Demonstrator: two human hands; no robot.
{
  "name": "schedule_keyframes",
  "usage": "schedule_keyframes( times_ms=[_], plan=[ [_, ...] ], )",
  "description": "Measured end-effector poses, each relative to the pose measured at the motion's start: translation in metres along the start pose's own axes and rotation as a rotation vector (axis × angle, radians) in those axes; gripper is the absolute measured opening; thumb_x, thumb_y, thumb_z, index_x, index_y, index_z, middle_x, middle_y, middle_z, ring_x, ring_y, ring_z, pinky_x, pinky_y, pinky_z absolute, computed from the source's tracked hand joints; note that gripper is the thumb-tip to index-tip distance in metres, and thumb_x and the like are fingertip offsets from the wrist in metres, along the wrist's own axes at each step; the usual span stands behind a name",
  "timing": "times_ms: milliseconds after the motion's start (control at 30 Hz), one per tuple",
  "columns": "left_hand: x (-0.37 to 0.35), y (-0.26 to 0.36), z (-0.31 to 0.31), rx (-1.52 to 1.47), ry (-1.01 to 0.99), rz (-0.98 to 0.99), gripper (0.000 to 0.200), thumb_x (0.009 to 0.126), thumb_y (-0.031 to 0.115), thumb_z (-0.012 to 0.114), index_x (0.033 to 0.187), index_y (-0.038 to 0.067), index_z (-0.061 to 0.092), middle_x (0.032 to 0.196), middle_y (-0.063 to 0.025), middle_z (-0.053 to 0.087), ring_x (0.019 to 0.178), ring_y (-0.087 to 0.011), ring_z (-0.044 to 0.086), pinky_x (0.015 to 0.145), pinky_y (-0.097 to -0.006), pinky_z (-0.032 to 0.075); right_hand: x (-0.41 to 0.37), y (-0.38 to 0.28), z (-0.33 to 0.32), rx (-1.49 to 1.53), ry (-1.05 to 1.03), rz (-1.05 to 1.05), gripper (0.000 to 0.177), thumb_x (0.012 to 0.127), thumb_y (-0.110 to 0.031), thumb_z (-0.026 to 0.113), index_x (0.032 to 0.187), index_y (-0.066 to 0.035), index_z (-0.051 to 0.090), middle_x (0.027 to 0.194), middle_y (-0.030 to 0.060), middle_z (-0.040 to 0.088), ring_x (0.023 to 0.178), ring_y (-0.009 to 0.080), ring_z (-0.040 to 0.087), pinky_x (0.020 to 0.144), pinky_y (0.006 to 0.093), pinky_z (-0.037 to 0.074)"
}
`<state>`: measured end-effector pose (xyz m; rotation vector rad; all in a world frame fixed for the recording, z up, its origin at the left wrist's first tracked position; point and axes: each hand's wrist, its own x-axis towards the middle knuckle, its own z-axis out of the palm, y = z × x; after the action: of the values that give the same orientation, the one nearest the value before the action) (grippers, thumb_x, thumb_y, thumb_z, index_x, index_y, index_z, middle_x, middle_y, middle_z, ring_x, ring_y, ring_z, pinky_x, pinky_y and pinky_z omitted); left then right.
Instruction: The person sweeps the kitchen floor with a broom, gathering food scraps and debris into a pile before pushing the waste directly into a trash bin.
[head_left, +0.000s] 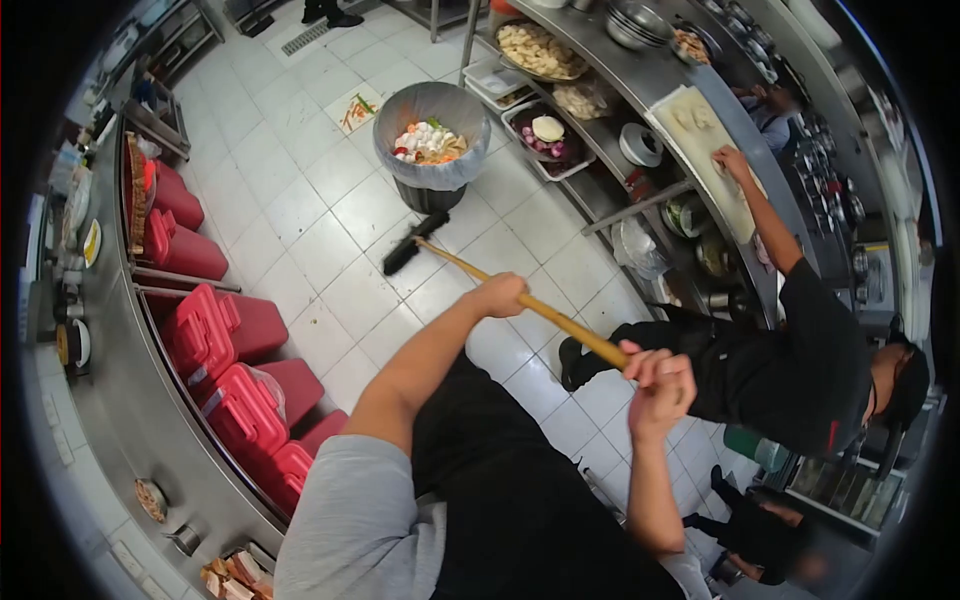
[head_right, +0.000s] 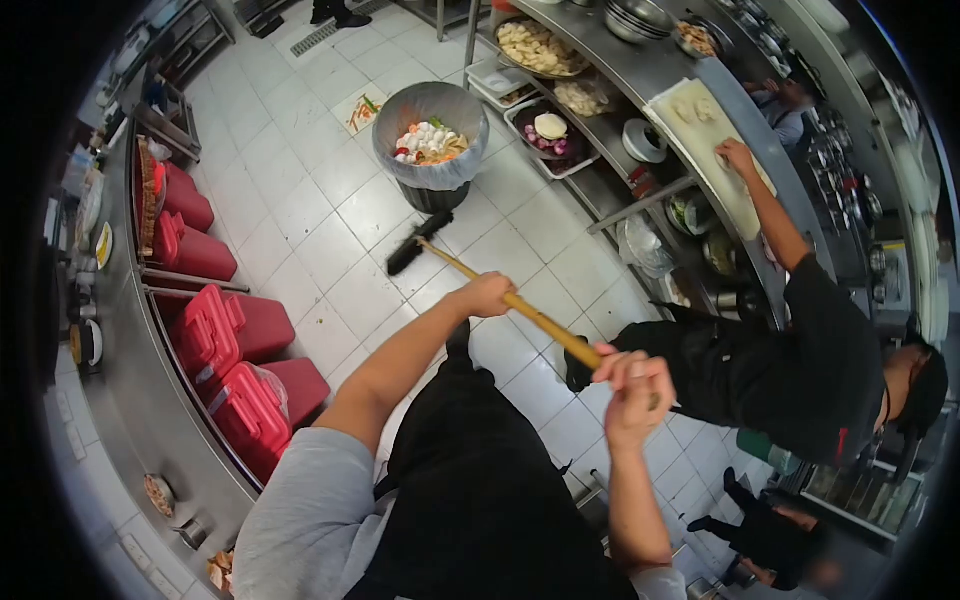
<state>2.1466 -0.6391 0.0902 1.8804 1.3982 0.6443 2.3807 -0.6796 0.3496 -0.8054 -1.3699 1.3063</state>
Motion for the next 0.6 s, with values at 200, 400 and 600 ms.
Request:
schedule_keyframes(
  times_ms=[200, 400, 600],
  plan=[
    [-0.035, 0.062, 0.05, 0.078, -0.06, 0.02, 0.028, 0.066, 0.015, 0.065, 0.092, 0.012, 0.074, 0.084, -0.0144, 0.069, 0.083, -0.0359, 0.066, 0.076, -0.0476, 0.053, -0.074, -0.061, -0.06, -0.062, -0.08, -0.054, 0.026, 0.098, -0.019, 0.056, 0.077, -0.008, 0.046, 0.064, 0.0049, 0.048, 0.057, 0.02, 0.055, 0.085, 0.0537, 0.052],
    [-0.047, 0.224, 0.09, -0.24, -0.155, 0.135, 0.012, 0.073, 0.016, 0.064, 0.079, 0.008, 0.069, 0.075, -0.0163, 0.067, 0.077, -0.0385, 0.066, 0.071, -0.0491, 0.053, -0.09, -0.185, -0.095, 0.103, -0.179, -0.163, 0.04, 0.096, -0.028, 0.064, 0.068, -0.009, 0.043, 0.054, 0.003, 0.047, 0.039, 0.0133, 0.046, 0.051, 0.034, 0.051],
    [-0.092, 0.161, 0.115, -0.34, -0.266, 0.112, 0.016, 0.073, 0.018, 0.062, 0.075, 0.003, 0.068, 0.073, -0.0225, 0.066, 0.075, -0.0415, 0.065, 0.07, -0.0502, 0.053, -0.112, -0.137, -0.031, 0.03, -0.071, -0.07, 0.042, 0.098, -0.03, 0.06, 0.067, -0.01, 0.04, 0.049, 0.0008, 0.037, 0.038, 0.0108, 0.035, 0.045, 0.0308, 0.044]
  ],
)
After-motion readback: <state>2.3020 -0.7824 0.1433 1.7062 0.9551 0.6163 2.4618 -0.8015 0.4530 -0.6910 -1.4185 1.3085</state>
